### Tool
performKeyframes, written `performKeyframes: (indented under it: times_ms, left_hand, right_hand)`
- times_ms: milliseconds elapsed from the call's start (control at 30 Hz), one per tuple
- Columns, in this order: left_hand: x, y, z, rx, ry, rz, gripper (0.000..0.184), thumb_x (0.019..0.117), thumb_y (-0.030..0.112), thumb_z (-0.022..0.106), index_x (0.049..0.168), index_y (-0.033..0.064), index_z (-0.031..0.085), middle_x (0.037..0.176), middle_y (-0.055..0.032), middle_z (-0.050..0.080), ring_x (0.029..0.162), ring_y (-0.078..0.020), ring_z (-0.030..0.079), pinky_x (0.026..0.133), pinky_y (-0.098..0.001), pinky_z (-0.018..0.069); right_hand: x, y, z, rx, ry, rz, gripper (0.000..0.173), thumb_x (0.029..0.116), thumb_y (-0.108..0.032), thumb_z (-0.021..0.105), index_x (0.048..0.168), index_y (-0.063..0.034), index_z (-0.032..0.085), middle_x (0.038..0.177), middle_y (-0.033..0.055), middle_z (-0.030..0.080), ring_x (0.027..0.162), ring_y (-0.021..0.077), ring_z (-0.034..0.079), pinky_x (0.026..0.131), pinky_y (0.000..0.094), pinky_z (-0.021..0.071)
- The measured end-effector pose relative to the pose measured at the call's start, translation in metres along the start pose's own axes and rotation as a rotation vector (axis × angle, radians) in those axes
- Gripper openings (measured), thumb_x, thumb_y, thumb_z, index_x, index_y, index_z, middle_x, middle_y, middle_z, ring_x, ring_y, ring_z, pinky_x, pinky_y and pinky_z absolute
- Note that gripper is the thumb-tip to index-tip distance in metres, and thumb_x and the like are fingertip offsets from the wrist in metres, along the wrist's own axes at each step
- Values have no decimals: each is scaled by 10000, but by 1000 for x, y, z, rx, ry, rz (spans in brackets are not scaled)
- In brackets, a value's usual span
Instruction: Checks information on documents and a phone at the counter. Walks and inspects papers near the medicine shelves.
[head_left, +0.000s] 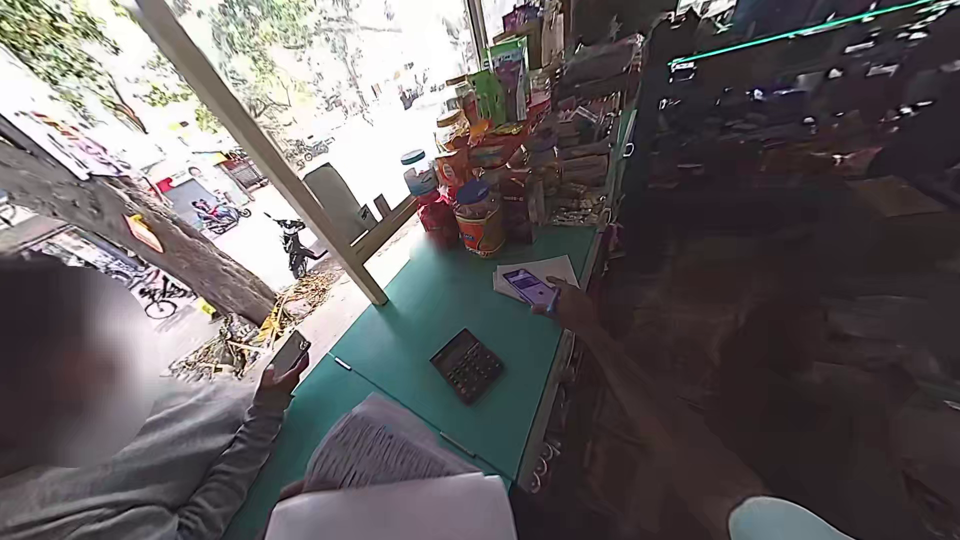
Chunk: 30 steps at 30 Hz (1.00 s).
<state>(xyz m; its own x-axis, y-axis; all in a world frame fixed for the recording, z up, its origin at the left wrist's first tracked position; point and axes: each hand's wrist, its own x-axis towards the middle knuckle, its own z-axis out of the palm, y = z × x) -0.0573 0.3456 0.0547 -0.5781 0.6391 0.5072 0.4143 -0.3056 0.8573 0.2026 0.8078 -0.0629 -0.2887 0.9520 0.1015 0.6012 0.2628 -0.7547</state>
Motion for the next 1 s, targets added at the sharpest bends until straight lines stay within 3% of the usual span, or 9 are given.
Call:
performKeyframes:
  times_ms: [133, 233, 400, 500, 533, 667, 767, 900, 1000]
  left_hand:
    - [82, -49, 151, 47, 11, -154, 439, 948, 86, 536, 1321, -117, 423, 1079, -28, 661, 969, 2, 659, 878, -224, 575]
    - [151, -85, 246, 19, -30, -338, 189, 952, 13, 520, 1108, -60, 597, 906, -49, 683, 823, -48, 668, 766, -261, 583]
    - [222, -186, 315, 130, -95, -523, 144, 995, 57, 600, 1007, -67, 674, 864, -117, 689, 782, -137, 658, 757, -338, 567]
    - [246, -208, 324, 352, -166, -556, 318, 987, 157, 662, 1208, -71, 672, 1244, -233, 660, 1173, -308, 616, 1032, -547, 467]
    - [249, -202, 325, 363, -146, -523, 299, 992, 137, 635, 1203, -70, 679, 1255, -230, 657, 1182, -312, 612, 1039, -555, 456]
    - [234, -157, 328, 50, -65, -413, 156, 1023, 56, 539, 1037, -47, 655, 826, -71, 678, 720, -103, 662, 681, -314, 589]
    - [200, -127, 341, -161, -185, -280, 138, 999, 30, 523, 1039, -15, 647, 835, -9, 706, 757, -56, 689, 714, -271, 607]
    - [144, -84, 369, -250, -282, -248, 262, 889, 0, 680, 1141, -57, 642, 941, -58, 739, 843, -85, 726, 779, -281, 632]
    - [109, -66, 376, -323, -394, -277, 239, 886, -21, 677, 1121, -47, 646, 909, -52, 743, 811, -91, 733, 748, -277, 639]
  right_hand:
    - [83, 42, 10, -277, 12, 22, 796, 780, -486, 777, 1464, -151, 547, 1266, 236, 671, 1211, 469, 598, 994, 643, 458]
    - [93, 73, -2, -83, -17, -43, 681, 873, -487, 763, 1392, -80, 596, 1320, 251, 626, 1284, 471, 537, 1064, 672, 380]
    - [23, 126, -36, 324, 218, -15, 449, 1027, -385, 587, 1166, 34, 671, 977, 159, 707, 852, 206, 676, 805, 399, 557]
    - [-45, 168, -59, 314, 220, 57, 386, 1007, -309, 627, 1148, 46, 680, 967, 189, 706, 842, 250, 682, 796, 463, 563]
    - [-67, 183, -64, 282, 240, 74, 390, 993, -328, 630, 1129, 33, 685, 948, 178, 701, 823, 246, 677, 772, 463, 564]
    - [-135, 205, -84, 235, 326, 182, 432, 957, -400, 620, 1042, 17, 697, 857, 136, 675, 743, 212, 634, 700, 442, 517]
    - [-159, 179, -91, 400, 328, 38, 417, 972, -441, 635, 1091, -49, 712, 933, -6, 724, 780, 1, 641, 712, 203, 542]
    - [-174, 101, -99, 543, 283, -120, 954, 831, -645, 725, 1473, 24, 502, 1439, 153, 596, 1237, 161, 632, 944, 320, 576]
    - [-192, 57, -115, 654, 442, -77, 903, 867, -410, 772, 1530, 61, 380, 1436, 127, 603, 1226, 154, 652, 927, 286, 596]
